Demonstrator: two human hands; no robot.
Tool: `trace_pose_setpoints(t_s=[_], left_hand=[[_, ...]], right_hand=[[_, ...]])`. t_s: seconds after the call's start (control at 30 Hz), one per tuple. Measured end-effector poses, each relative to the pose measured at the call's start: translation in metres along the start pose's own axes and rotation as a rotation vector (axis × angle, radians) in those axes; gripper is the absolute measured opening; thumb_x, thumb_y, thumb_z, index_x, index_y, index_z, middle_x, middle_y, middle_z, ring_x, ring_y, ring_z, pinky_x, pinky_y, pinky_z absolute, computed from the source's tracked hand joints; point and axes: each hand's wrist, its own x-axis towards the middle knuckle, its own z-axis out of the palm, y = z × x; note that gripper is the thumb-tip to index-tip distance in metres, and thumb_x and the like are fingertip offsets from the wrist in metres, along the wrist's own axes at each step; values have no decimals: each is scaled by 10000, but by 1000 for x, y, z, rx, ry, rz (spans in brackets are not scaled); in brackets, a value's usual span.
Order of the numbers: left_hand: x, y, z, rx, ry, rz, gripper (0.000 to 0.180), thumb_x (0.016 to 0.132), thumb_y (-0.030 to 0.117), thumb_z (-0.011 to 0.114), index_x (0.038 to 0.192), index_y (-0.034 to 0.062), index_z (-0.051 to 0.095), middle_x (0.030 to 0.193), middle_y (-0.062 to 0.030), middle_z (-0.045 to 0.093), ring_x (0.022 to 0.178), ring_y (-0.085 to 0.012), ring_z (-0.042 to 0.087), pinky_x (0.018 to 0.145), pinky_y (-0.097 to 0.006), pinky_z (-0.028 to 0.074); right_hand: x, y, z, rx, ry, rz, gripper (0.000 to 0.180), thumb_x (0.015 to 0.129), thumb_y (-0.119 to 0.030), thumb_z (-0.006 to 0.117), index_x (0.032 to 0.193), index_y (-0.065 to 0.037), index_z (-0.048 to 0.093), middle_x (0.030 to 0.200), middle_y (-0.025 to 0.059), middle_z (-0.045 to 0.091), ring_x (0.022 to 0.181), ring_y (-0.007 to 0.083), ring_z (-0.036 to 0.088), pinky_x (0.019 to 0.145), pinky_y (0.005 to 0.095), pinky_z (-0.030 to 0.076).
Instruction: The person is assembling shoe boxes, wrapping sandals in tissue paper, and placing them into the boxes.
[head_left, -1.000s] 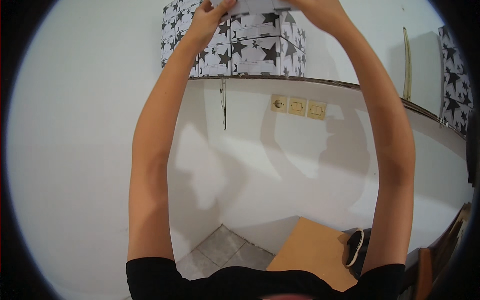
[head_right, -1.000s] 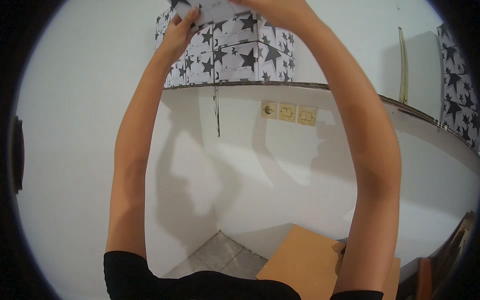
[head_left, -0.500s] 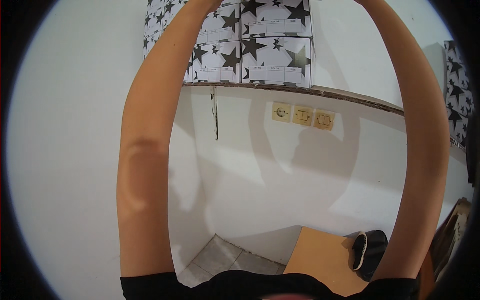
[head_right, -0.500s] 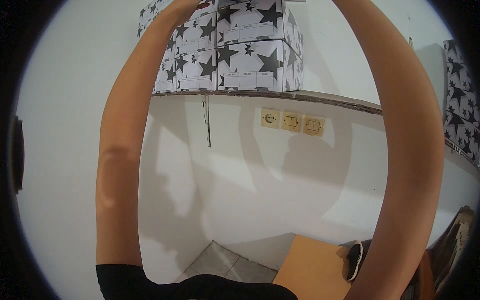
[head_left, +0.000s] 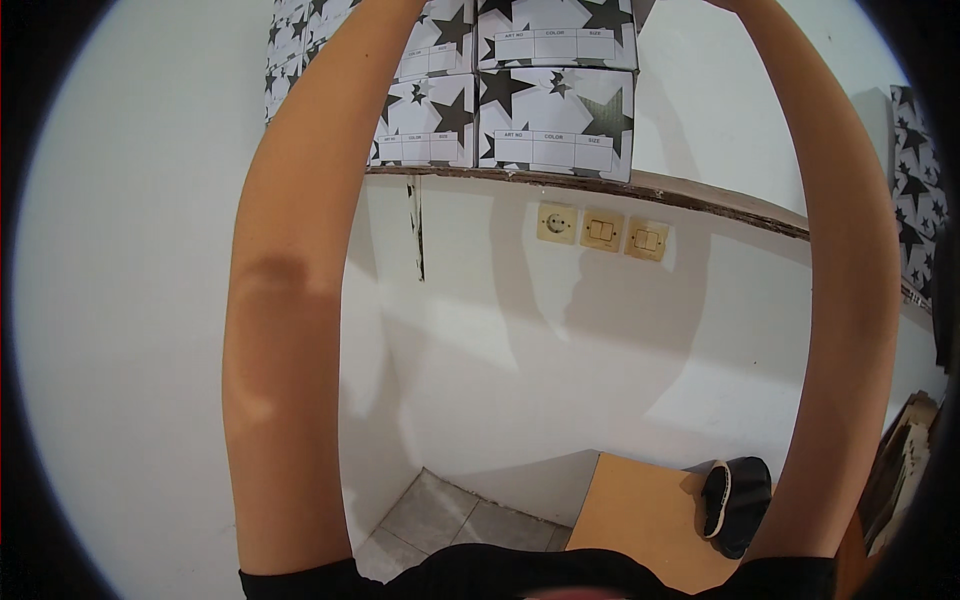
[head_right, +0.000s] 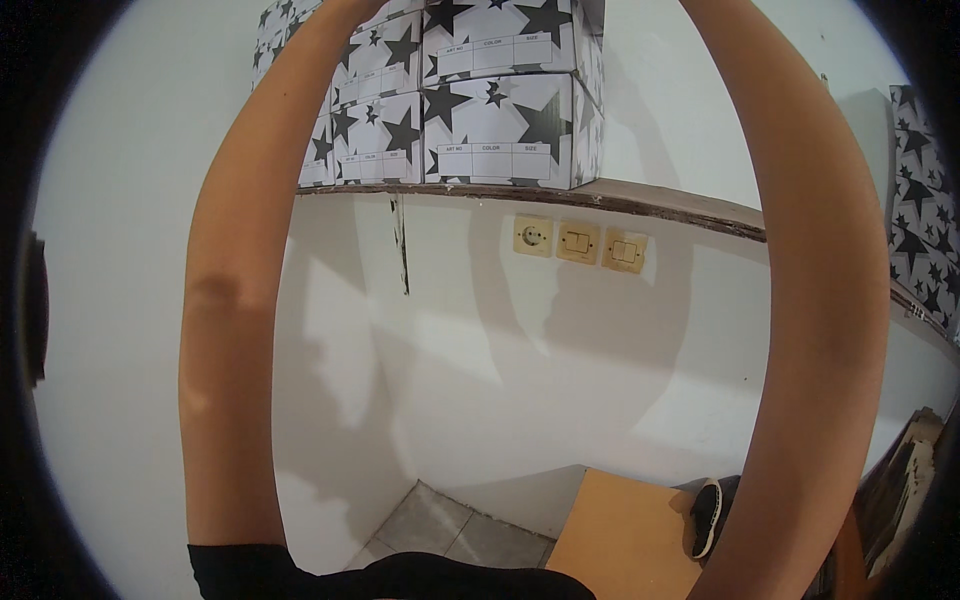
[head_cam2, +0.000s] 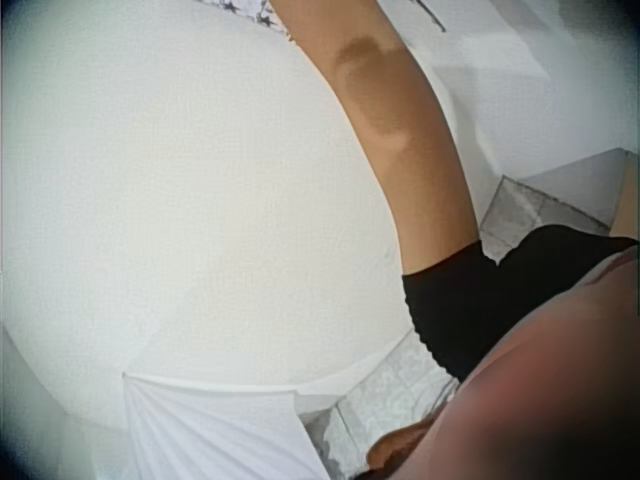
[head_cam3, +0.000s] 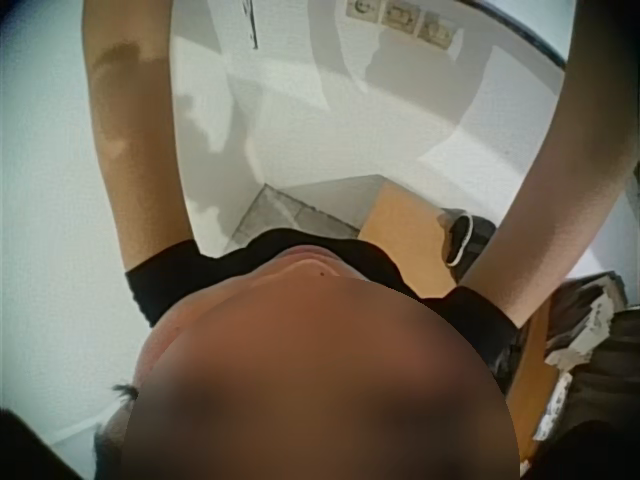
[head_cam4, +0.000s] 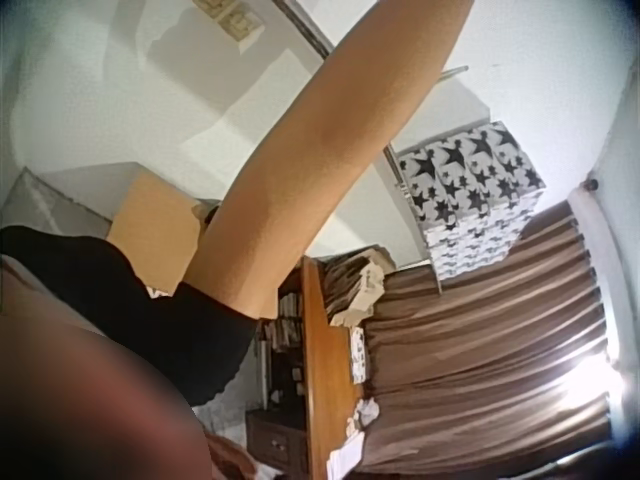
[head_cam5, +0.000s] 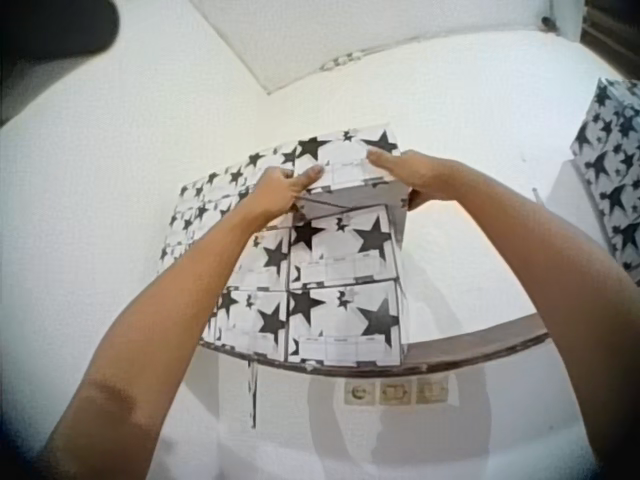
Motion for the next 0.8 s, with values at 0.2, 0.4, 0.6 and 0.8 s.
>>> trace_pose_setpoints(t_s=[0.2, 0.4, 0.6, 0.8], left_hand=[[-4, 5, -6, 203, -150, 44, 688, 691, 570, 658, 885, -88, 604, 791, -159, 625, 721, -223, 585, 648, -342, 465], [-2, -46, -3, -28, -35, 39, 757, 662, 523, 702, 1212, 37, 514, 1136, -230, 557, 1087, -325, 517, 902, -370, 418], [-26, -43, 16, 240, 286, -146, 730, 626, 532, 721, 1156, 64, 540, 1176, -242, 519, 1161, -323, 446, 1005, -438, 275], [-28, -46, 26, 320, 338, -162, 756, 629, 552, 716, 1169, 65, 512, 1223, -211, 451, 1177, -344, 368, 988, -442, 288]], right_hand=[[17, 8, 3, -89, 19, 61, 815, 854, -612, 361, 1226, 111, 411, 1194, 268, 483, 1050, 348, 531, 872, 430, 465], [22, 2, 17, -118, 56, 97, 808, 846, -609, 387, 1211, 111, 427, 1159, 256, 508, 1023, 335, 546, 845, 423, 483], [31, 12, 28, -79, 116, 133, 796, 838, -597, 423, 1183, 119, 449, 1114, 243, 536, 973, 308, 570, 809, 412, 499], [40, 22, 37, -12, 153, 140, 749, 833, -575, 462, 1130, 112, 495, 1014, 197, 583, 885, 270, 589, 745, 383, 505]])
